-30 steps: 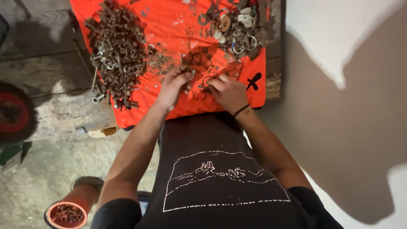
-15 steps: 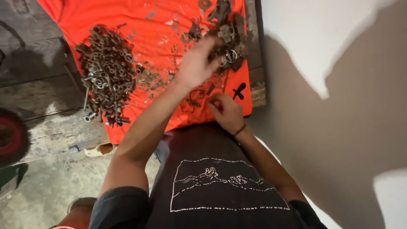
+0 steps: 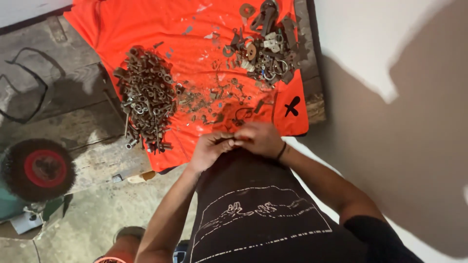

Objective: The person sorts a large pile of rusty metal hardware, including bolts, nuts, and washers, on an orange cloth. They pick up individual pieces, separate them, and place them into different piles on the table.

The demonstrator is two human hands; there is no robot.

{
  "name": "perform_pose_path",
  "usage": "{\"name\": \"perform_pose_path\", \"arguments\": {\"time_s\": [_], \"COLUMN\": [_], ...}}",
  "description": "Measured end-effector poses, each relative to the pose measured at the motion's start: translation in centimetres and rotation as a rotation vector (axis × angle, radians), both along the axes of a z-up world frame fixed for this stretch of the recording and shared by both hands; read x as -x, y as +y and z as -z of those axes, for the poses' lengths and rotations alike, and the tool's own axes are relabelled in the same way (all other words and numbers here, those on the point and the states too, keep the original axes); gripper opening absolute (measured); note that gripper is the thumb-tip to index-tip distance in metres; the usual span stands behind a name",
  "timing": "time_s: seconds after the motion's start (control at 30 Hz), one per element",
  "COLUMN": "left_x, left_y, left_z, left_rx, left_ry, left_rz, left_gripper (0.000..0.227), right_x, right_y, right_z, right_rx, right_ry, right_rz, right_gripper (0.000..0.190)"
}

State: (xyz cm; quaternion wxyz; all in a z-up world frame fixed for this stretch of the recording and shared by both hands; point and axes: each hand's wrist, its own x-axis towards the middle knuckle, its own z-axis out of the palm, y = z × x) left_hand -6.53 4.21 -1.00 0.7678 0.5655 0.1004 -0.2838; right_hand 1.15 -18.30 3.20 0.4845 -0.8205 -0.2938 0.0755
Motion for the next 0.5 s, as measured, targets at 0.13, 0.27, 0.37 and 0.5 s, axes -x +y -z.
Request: {"name": "perform_pose_path", "arguments": {"time_s": [0.13,0.27,0.37,0.5], "left_x": [1.2,1.5,0.4,-0.1], "left_y": [1.0,1.6,1.4,1.4], "left_z": [1.9,2.0,-0.1,-0.8], "left_rx": [0.085,0.14,0.135,0.208], "left_ry": [-0.032,0.117,0.179,0.167], "left_rz": [-0.156,-0.267,-0.262,-0.306], "left_gripper": [0.018,0.024,0.032,0.031], "right_x": [-4.8,-7.3,-7.2,-6.6], "right_y": [-1.6,-1.6,-0.5,0.0], "right_z": [0.8,-0.2,0.7,1.1], "right_rx": [0.206,0.353,0.407,0.393], "right_ry": [-0.094,-0.13,-0.087,-0.08], "right_rz": [0.079,0.072,0.107,0.135], "right_gripper": [0.021,0.019,0.015,0.012]}}
